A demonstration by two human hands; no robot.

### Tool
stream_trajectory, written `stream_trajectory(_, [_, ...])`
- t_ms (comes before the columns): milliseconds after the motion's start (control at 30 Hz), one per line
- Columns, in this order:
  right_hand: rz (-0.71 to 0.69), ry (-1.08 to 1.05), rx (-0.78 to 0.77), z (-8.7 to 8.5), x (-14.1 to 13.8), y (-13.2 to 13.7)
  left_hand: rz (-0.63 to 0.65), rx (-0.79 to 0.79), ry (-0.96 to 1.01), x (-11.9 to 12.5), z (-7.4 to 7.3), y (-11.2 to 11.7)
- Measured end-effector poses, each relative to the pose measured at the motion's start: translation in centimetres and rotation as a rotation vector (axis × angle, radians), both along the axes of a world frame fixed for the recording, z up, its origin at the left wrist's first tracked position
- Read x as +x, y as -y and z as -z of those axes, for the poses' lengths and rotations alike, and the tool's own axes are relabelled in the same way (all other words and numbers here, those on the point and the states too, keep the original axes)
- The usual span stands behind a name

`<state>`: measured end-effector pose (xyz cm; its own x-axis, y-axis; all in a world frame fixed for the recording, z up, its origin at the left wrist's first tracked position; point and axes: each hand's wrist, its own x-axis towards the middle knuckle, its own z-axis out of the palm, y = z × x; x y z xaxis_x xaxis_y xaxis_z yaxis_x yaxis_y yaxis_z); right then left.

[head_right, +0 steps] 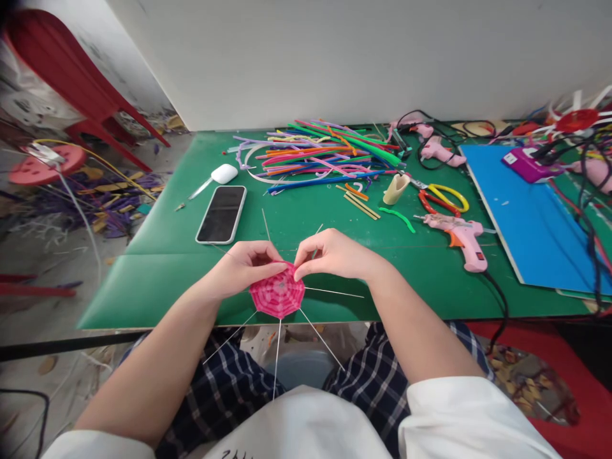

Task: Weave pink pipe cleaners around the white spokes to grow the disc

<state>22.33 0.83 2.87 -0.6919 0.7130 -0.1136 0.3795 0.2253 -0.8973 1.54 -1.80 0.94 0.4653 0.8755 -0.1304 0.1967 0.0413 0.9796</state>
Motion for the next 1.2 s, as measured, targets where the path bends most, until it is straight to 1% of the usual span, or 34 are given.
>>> stream_trajectory(100, [-0.006, 0.0, 0.031, 0.0, -0.2, 0.2, 0.019, 0.005, -0.011, 0.2, -0.1, 0.2])
stream_trajectory(367, [-0.048, 0.0, 0.123, -0.2, -0.7, 0.7, 0.026, 0.087, -0.093, 0.1, -0.4, 0.4])
stream_trajectory(500, [-0.024, 0.01, 0.178, 0.1, -1.0, 0.9, 0.036, 0.059, -0.07, 0.1, -0.4, 0.4])
stream_trajectory(633, [0.021, 0.012, 0.2, 0.3, -1.3, 1.0, 0.033, 0.015, -0.023, 0.0, -0.4, 0.2])
stream_trajectory(700, [0.053, 0.015, 0.2, 0.2, -1.3, 1.0, 0.05, -0.004, 0.023, -0.2, -0.4, 0.1])
stream_trajectory(767, [0.089, 0.012, 0.191, 0.1, -1.2, 0.9, 0.101, -0.027, 0.054, -0.4, -0.6, -0.1])
stream_trajectory(833, [0.126, 0.005, 0.16, 0.0, -1.1, 0.8, 0.138, -0.039, 0.038, -0.6, -0.7, -0.2])
stream_trajectory(933, [0.174, -0.019, 0.109, 0.0, -0.9, 0.5, 0.127, -0.048, -0.036, -0.8, -0.6, -0.3])
stream_trajectory(1000, [0.199, -0.043, 0.101, 0.1, -0.8, 0.4, 0.117, -0.059, -0.067, -0.8, -0.5, -0.3])
stream_trajectory(1200, [0.179, -0.061, 0.073, 0.4, -0.7, 0.4, 0.099, -0.046, -0.096, -0.7, -0.7, -0.1])
